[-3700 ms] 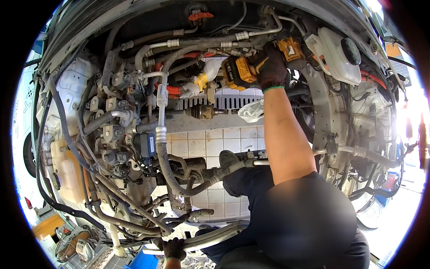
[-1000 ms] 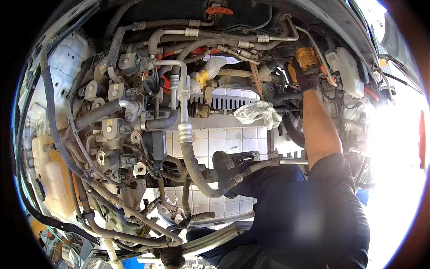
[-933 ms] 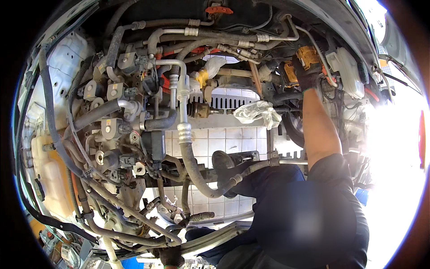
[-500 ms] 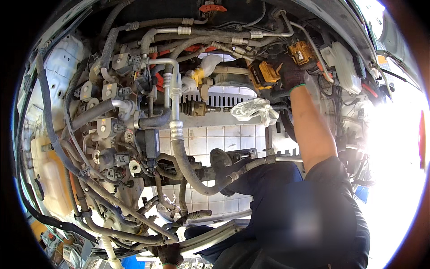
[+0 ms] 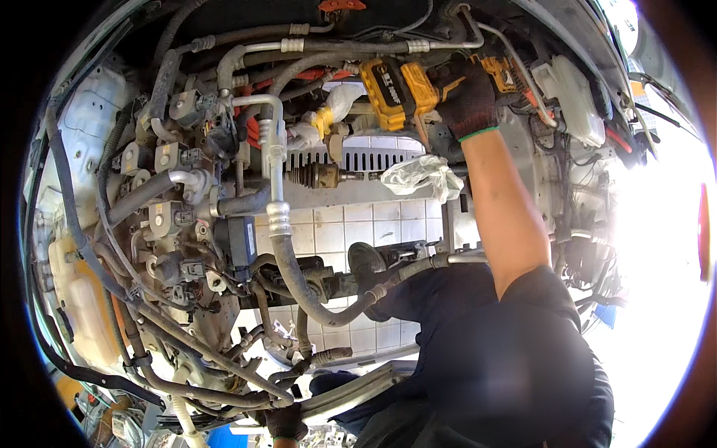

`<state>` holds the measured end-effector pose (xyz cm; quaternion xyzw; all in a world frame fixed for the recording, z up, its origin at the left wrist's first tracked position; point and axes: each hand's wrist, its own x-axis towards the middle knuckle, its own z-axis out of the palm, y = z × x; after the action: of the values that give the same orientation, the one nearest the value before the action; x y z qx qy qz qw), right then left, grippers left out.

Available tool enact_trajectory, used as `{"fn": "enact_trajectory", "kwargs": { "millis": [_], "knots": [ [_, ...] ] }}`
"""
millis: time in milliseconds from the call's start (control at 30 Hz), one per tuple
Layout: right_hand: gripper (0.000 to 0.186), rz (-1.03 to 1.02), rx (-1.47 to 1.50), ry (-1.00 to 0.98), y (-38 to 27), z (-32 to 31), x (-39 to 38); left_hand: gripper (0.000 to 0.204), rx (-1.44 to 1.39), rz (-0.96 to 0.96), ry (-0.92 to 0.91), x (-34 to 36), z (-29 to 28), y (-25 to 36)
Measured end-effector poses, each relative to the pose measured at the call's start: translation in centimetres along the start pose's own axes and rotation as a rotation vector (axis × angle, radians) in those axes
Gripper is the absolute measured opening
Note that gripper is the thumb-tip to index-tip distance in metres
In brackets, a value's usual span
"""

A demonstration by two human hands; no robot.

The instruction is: The person works under the front of a car, wiping a metal component with a cloth and using a power impact wrench to remove bolts. They then retrieve a socket wrench from a toolbox and use it to tighten a bolt on the car's undercarriage.

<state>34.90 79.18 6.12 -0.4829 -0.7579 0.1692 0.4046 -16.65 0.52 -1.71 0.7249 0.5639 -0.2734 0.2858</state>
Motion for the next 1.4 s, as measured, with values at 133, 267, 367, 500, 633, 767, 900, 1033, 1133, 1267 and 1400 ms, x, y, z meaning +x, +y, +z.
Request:
{"fn": "enact_trajectory", "kwargs": {
  "millis": [133, 267, 367, 500, 633, 767, 900, 1033, 1133, 1267, 1400],
  "knots": [
    [0.03, 0.125, -0.279, -0.117, -1.5, -1.8, 0.0, 0.039, -0.103, -0.127, -0.123, 0.1, 3.7, 0.4],
    [0.045, 0.386, -0.324, 0.045, 8.7, -6.0, -1.9, 0.034, -0.041, -0.063, -0.216, 1.7, 0.5, -0.5],
    [0.05, 0.404, -0.643, -0.288, 2.8, -2.2, -1.1, 0.044, -0.08, -0.097, -0.258, -0.8, -3.7, 1.6],
    [0.053, 0.326, -0.686, -0.144, 4.2, -3.1, -2.2, 0.044, -0.085, -0.041, -0.196, -0.1, -3.7, 0.9],
    [0.045, 0.234, -0.836, -0.039, 5.8, -2.3, -3.5, 0.045, -0.109, 0.009, -0.224, 0.2, -3.8, 0.0],
    [0.037, 0.353, -0.77, -0.062, -0.4, -0.4, -5.2, 0.048, -0.12, 0.079, -0.182, -0.1, -4.0, -0.5],
    [0.032, 0.238, -1.293, -0.439, -10.5, 2.3, -3.5, 0.048, -0.129, 0.098, -0.202, -0.5, -5.7, 0.0],
    [0.022, 0.736, 0.231, 0.234, -13.2, 3.2, -5.7, 0.038, -0.238, 0.097, -0.094, -0.2, -4.9, -0.8],
    [0.017, 0.874, 1.08, 0.658, -18.5, 4.2, -7.2, 0.035, -0.285, 0.082, -0.05, -1.1, -6.7, -0.2],
    [0.017, 0.897, 1.214, 0.769, -27.3, 5.4, -10.2, 0.035, -0.246, 0.077, -0.016, -1.3, -5.0, 0.4],
    [0.017, 0.666, 0.758, 0.712, -30.9, 5.6, -12.6, 0.042, -0.076, 0.026, 0.067, -1.3, -7.7, 2.3]
  ]
}}
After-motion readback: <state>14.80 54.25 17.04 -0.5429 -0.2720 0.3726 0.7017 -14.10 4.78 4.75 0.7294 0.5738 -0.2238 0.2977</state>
